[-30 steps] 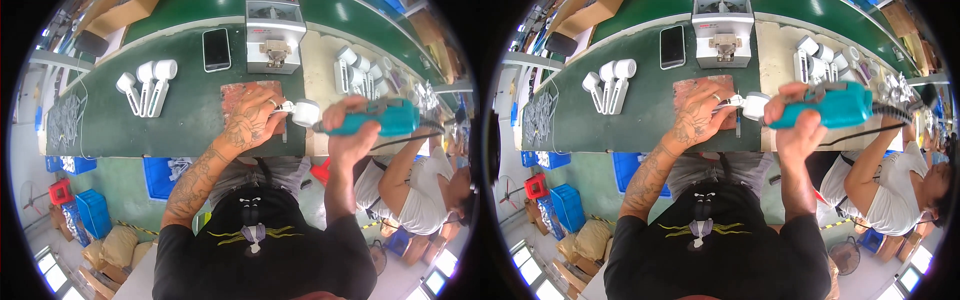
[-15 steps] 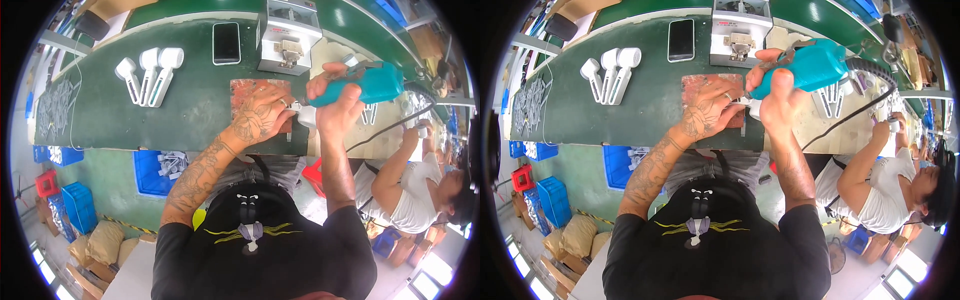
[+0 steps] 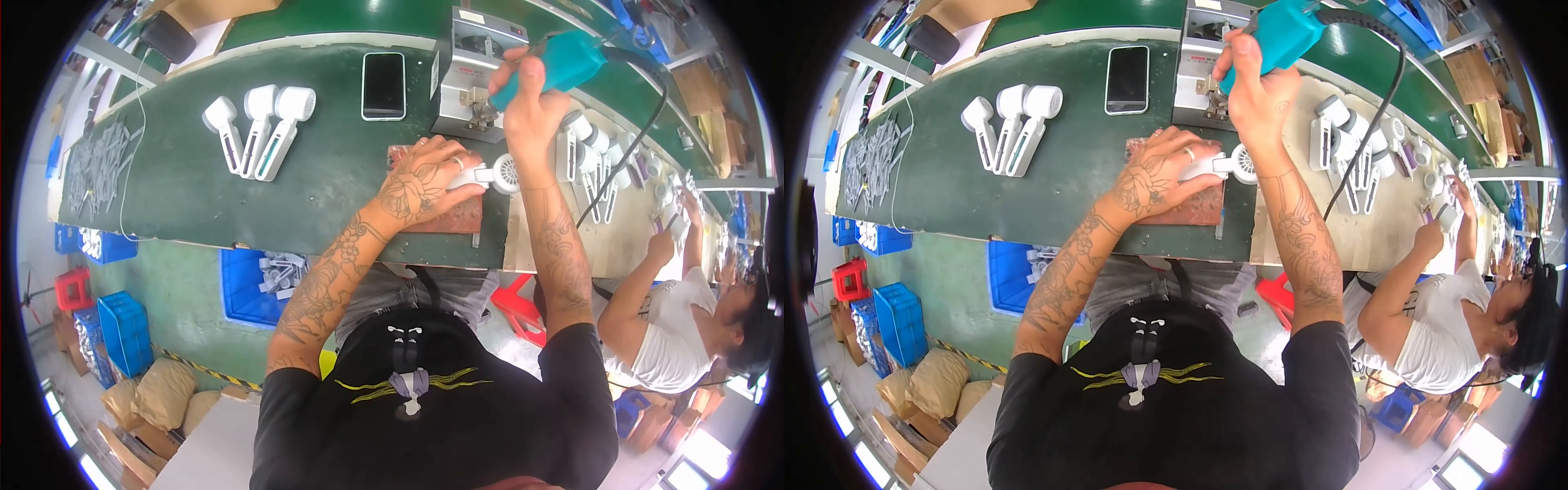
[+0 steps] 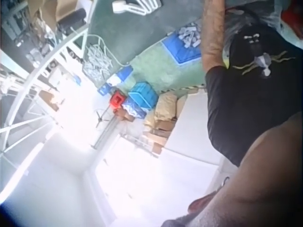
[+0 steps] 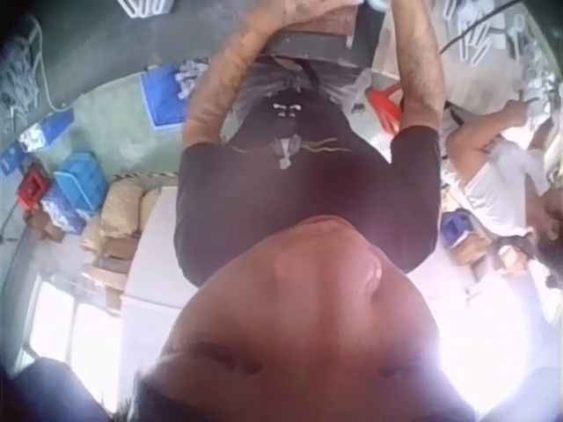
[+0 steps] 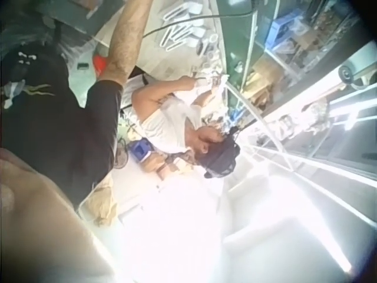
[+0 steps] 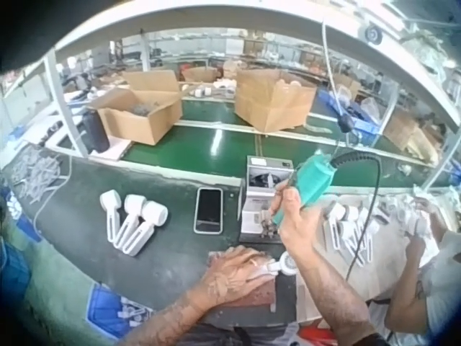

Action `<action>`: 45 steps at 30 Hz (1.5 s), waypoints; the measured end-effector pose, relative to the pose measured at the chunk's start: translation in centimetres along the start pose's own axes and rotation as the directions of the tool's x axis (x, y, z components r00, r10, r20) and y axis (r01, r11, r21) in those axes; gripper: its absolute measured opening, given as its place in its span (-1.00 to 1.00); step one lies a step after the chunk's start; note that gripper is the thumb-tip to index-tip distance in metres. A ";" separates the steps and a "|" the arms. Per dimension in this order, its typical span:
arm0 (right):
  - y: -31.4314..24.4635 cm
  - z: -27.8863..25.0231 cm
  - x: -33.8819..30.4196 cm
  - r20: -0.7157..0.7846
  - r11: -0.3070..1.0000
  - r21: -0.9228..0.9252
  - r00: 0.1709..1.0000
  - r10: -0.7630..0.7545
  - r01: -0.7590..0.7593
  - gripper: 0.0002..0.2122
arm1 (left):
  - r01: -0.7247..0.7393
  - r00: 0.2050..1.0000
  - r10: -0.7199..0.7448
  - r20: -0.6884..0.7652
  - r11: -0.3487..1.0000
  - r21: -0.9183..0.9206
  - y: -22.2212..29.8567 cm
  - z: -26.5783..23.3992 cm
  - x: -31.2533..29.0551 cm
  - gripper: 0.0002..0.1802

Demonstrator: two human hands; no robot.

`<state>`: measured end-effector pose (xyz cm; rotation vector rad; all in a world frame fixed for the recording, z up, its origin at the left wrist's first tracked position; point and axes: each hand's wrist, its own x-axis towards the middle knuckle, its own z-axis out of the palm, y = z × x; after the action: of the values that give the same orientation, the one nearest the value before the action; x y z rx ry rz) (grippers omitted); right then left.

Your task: The person assembles handheld fans by securing plastic casings with screws using an electric screwdriver.

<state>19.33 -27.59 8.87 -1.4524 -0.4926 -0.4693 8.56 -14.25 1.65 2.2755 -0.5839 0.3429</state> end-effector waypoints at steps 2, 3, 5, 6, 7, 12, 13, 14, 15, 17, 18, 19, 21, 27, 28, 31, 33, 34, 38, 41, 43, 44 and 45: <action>0.5 -0.3 -0.6 0.103 0.995 -0.101 0.995 0.009 0.001 -0.62 | -0.013 1.000 0.013 -0.028 1.000 -0.003 -0.1 0.1 0.0 -0.54; 0.7 -0.5 -0.6 0.104 0.995 -0.102 0.994 0.012 -0.001 -0.62 | 0.003 1.000 -0.003 -0.017 1.000 -0.014 0.1 0.0 0.2 -0.55; 0.5 -0.8 -0.7 0.076 0.994 -0.107 0.996 0.046 -0.037 -0.63 | 0.016 1.000 -0.016 0.002 0.999 -0.031 0.2 0.1 0.2 -0.55; 0.3 -0.6 -0.8 0.069 0.993 -0.113 0.996 0.050 -0.042 -0.63 | 0.039 0.999 -0.039 0.009 0.999 -0.024 0.0 0.2 0.2 -0.54; 0.1 -0.2 -0.9 0.048 0.994 -0.050 0.994 0.101 -0.099 -0.63 | 0.060 0.998 -0.060 0.018 0.998 -0.017 0.0 0.3 0.2 -0.52; -1.4 -1.0 -2.8 0.040 0.978 -0.010 0.978 0.206 -0.206 -0.63 | 0.073 0.997 -0.071 0.039 0.996 -0.046 -0.2 -0.2 0.3 -0.50; -2.0 -1.4 -3.1 0.044 0.978 -0.011 0.977 0.210 -0.209 -0.63 | 0.074 0.997 -0.072 0.035 0.996 -0.049 -0.2 -0.2 0.3 -0.50; -2.9 -1.8 -3.4 0.039 0.981 -0.052 0.981 0.189 -0.187 -0.56 | 0.078 0.996 -0.076 0.038 0.996 -0.054 -0.2 -0.1 0.3 -0.50; -3.5 -2.2 -3.6 0.037 0.982 -0.092 0.985 0.168 -0.164 -0.50 | 0.075 0.997 -0.073 0.038 0.996 -0.055 -0.3 0.1 0.4 -0.50; -3.7 -2.5 -3.9 0.050 0.984 -0.080 0.985 0.163 -0.158 -0.45 | 0.072 0.997 -0.070 0.040 0.996 -0.059 -0.3 0.1 0.4 -0.51; -3.7 -2.6 -4.0 0.055 0.985 -0.070 0.986 0.159 -0.156 -0.45 | 0.074 0.997 -0.072 0.035 0.995 -0.069 -0.3 0.0 0.3 -0.51; -3.7 -2.7 -4.2 0.060 0.986 -0.060 0.986 0.156 -0.153 -0.45 | 0.075 0.997 -0.073 0.030 0.994 -0.078 -0.2 0.0 0.3 -0.51; -3.3 -2.5 -4.4 0.043 0.985 -0.071 0.986 0.160 -0.157 -0.45 | 0.069 0.997 -0.066 0.036 0.995 -0.078 -0.2 -0.1 0.2 -0.51; -1.7 -2.7 -5.4 0.018 0.978 0.031 0.979 0.204 -0.205 -0.66 | 0.033 0.999 -0.034 -0.002 0.998 -0.049 -0.2 0.6 0.1 -0.58; -1.2 -2.9 -5.6 0.014 0.978 0.034 0.979 0.206 -0.206 -0.65 | 0.024 1.000 -0.024 -0.004 0.999 -0.030 -0.5 1.0 0.3 -0.58; 0.8 -3.9 -5.6 0.112 0.978 -0.152 0.981 0.160 -0.142 -0.49 | -0.024 0.999 0.025 -0.042 0.999 0.024 -0.9 1.0 0.2 -0.53; -0.5 -2.2 -5.1 0.102 0.995 0.033 0.990 0.093 -0.097 -0.62 | -0.009 1.000 0.009 -0.008 0.998 0.054 -0.9 0.6 0.2 -0.55; -0.4 -2.0 -5.1 0.109 0.991 0.044 0.986 0.124 -0.129 -0.60 | 0.026 0.999 -0.025 -0.029 0.998 0.060 -1.2 0.9 -0.2 -0.55; -0.2 -2.9 -5.0 0.037 0.978 0.062 0.980 0.196 -0.198 -0.57 | 0.040 0.999 -0.039 0.028 0.999 -0.022 0.9 -0.5 1.3 -0.60; -1.8 -1.5 -4.7 -0.005 0.964 0.021 0.964 0.264 -0.264 -0.57 | -0.045 0.999 0.044 -0.028 0.999 -0.031 0.1 -0.5 0.6 -0.60; -3.4 -2.8 -4.0 0.008 0.971 -0.068 0.973 0.231 -0.230 -0.56 | -0.005 1.000 0.006 0.024 0.999 -0.033 1.7 -0.3 1.2 -0.63; -4.1 -3.1 -3.6 0.032 0.981 -0.051 0.981 0.191 -0.189 -0.55 | 0.000 1.000 0.001 0.027 0.999 -0.043 1.9 -0.3 1.4 -0.64; -4.8 -3.0 -3.2 0.059 0.988 -0.033 0.986 0.154 -0.153 -0.54 | 0.010 0.999 -0.008 0.032 0.999 -0.053 2.2 -0.3 1.6 -0.66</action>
<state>14.08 -30.89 10.74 -1.5233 -0.4200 -0.3109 8.78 -15.85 3.86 2.2352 -0.5917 0.2839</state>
